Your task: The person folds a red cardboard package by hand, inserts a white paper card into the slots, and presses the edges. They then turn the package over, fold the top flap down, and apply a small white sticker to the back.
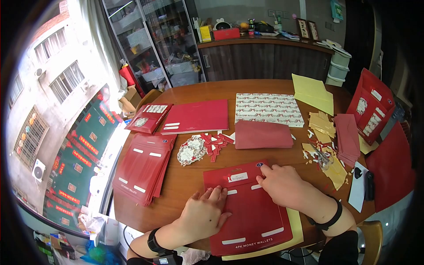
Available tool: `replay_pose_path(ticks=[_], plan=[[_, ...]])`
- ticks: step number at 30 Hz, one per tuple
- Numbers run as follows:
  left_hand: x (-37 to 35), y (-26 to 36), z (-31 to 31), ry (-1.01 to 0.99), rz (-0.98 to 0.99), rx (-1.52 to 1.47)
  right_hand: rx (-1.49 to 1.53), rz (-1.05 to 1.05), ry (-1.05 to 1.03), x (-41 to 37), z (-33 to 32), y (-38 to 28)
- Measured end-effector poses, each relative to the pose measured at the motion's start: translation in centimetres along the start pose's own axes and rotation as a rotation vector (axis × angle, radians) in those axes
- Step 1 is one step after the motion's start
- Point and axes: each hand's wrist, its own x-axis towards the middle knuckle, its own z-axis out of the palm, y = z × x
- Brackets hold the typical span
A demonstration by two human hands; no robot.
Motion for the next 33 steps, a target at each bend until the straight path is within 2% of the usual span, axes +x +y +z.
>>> replay_pose_path(ticks=[10,12,13,16,18,19,22,26,29,31,33], plan=[[0.3,-0.3,-0.3,0.054,0.003,-0.002,-0.018,-0.009,0.009,-0.1,0.0,0.0],[0.7,-0.7,-1.5,-0.085,-0.038,-0.06,-0.004,-0.027,0.021,0.1,0.2,0.5],[0.9,-1.1,-1.9,-0.084,-0.039,-0.059,-0.005,-0.028,0.021,0.1,0.3,0.6],[1.1,-2.8,-2.5,-0.075,-0.024,-0.153,-0.009,-0.045,0.035,0.1,0.5,0.6],[1.1,-5.0,-1.3,0.032,0.057,-0.338,-0.029,-0.044,0.068,0.1,0.8,0.5],[1.0,-5.8,-1.3,0.033,0.055,-0.337,-0.029,-0.046,0.069,0.1,0.7,0.5],[1.1,-7.8,-1.3,-0.138,0.005,-0.63,-0.024,-0.041,0.054,0.0,0.4,0.4],[1.4,-9.4,-0.6,-0.164,0.103,-0.713,-0.027,-0.031,0.055,-0.1,0.6,0.3],[1.8,-9.0,0.3,-0.061,0.048,-0.772,-0.043,-0.042,0.103,-0.1,1.0,0.5],[2.8,-8.0,1.3,0.11,-0.053,-0.724,-0.042,-0.052,0.14,0.1,1.4,0.7],[3.4,-6.7,2.2,0.144,-0.061,-0.774,-0.017,-0.035,0.151,0.5,1.6,0.8]])
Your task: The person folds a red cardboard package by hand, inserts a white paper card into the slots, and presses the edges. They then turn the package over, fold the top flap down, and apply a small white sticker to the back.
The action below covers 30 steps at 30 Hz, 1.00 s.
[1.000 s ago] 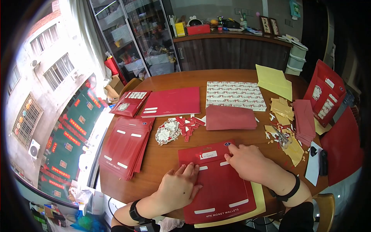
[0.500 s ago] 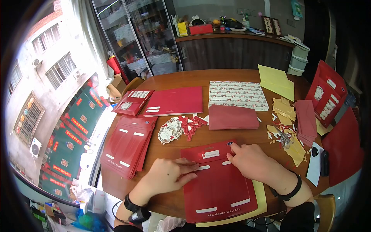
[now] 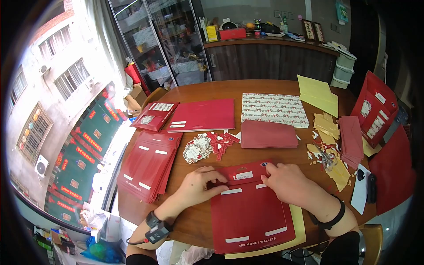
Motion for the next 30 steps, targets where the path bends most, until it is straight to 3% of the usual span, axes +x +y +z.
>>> replay_pose_path(ticks=[4,7,10,17,20,22,23,25,30], plan=[[0.4,0.0,1.6,0.031,0.1,0.181,0.045,-0.003,0.032,0.3,0.1,1.2],[0.5,-0.1,1.9,0.03,0.068,0.197,0.317,0.018,0.11,0.2,0.0,2.5],[0.5,-0.5,1.8,0.079,0.102,0.201,0.277,0.047,0.226,0.1,0.2,3.3],[0.4,-0.1,1.4,0.119,-0.047,-0.127,0.461,0.091,0.276,0.1,-2.3,3.3],[0.3,-0.7,1.4,0.148,-0.065,-0.188,0.512,0.078,0.397,0.6,-2.1,3.6],[0.2,-0.6,1.3,0.151,-0.062,-0.205,0.753,0.056,0.461,0.8,-2.3,3.5],[0.2,-0.3,1.2,0.128,-0.039,-0.249,0.753,0.055,0.462,1.0,-2.2,3.5],[0.2,0.4,1.0,0.106,-0.016,-0.292,1.033,0.04,0.498,1.3,-1.9,3.4],[0.1,0.3,1.5,-0.002,-0.022,-0.294,1.097,0.027,0.503,1.7,-1.4,3.5]])
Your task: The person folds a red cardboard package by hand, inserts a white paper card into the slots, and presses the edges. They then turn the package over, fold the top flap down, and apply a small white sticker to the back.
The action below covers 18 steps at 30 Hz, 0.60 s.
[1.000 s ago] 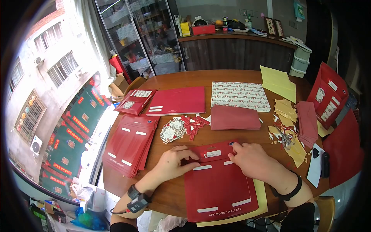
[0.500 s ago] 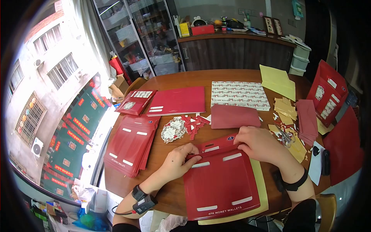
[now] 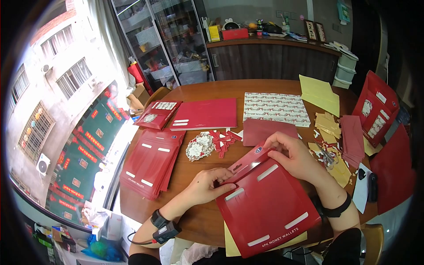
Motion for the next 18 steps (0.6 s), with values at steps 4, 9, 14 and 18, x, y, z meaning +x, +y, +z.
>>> replay_pose_path(ticks=[4,9,14,18], plan=[[0.1,0.0,-0.3,0.039,-0.045,0.076,-0.088,0.02,0.04,-0.3,-0.4,-0.9],[-0.3,0.4,-1.2,0.137,-0.188,0.027,-0.253,0.16,-0.069,-0.9,-2.4,-1.6],[-0.4,0.1,-1.5,0.147,-0.278,-0.059,-0.356,0.294,-0.178,-1.0,-3.6,-2.0],[-0.9,1.1,-1.5,0.004,-0.273,-0.161,-0.387,0.327,-0.227,-0.5,-3.9,-1.9]])
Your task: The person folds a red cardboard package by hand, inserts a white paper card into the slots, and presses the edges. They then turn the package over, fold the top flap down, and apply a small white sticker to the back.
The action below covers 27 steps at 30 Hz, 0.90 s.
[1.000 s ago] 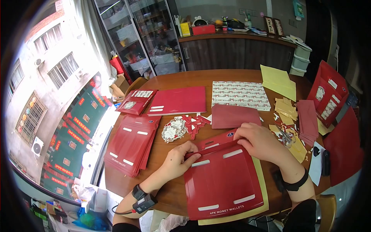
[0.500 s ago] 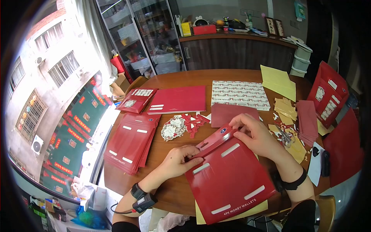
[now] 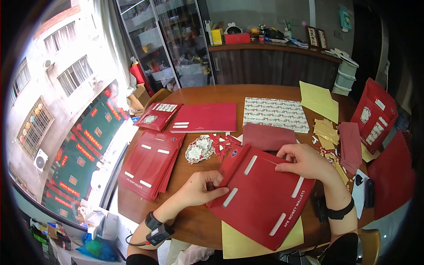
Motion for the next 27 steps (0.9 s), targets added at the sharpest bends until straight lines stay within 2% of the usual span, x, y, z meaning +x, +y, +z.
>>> replay_pose_path(ticks=[2,3,4,6,7,8,9,10,12,14,16,19,22,27], plan=[[-0.2,0.5,0.6,0.117,0.239,0.287,0.053,-0.022,0.016,0.1,0.3,-0.3],[-0.3,1.8,0.8,0.139,0.116,0.327,0.051,-0.021,0.016,0.3,0.6,-0.3],[-0.2,1.6,0.8,0.139,0.118,0.324,0.02,-0.069,0.026,0.6,1.1,-0.1],[0.2,0.9,0.7,0.223,0.414,0.504,-0.016,-0.117,0.033,1.2,2.3,0.6],[0.3,0.7,0.7,0.227,0.412,0.501,-0.015,-0.217,0.04,1.5,3.0,1.0],[0.6,0.7,0.8,0.206,0.502,0.475,-0.011,-0.318,0.045,1.7,3.4,1.2],[0.7,0.6,0.8,0.185,0.592,0.45,0.037,-0.239,-0.053,1.4,2.9,0.3],[0.8,0.5,0.7,0.188,0.588,0.447,0.036,-0.239,-0.059,1.4,2.9,0.3],[1.1,0.3,0.7,0.072,0.63,0.547,-0.027,-0.315,0.009,1.3,2.7,0.8],[1.2,-0.2,0.8,0.021,0.612,0.546,0.058,-0.244,-0.049,1.3,2.5,0.8],[1.1,-0.4,0.9,-0.089,0.478,0.587,0.134,-0.188,-0.127,1.2,2.5,0.8],[1.1,-0.7,0.8,-0.1,0.466,0.619,0.032,-0.128,-0.198,1.2,2.9,0.3],[1.1,-0.9,0.9,-0.097,0.459,0.633,0.008,-0.173,-0.117,1.4,3.8,1.3],[0.9,-0.5,0.8,-0.091,0.449,0.672,-0.034,-0.11,-0.161,1.3,3.6,0.9]])
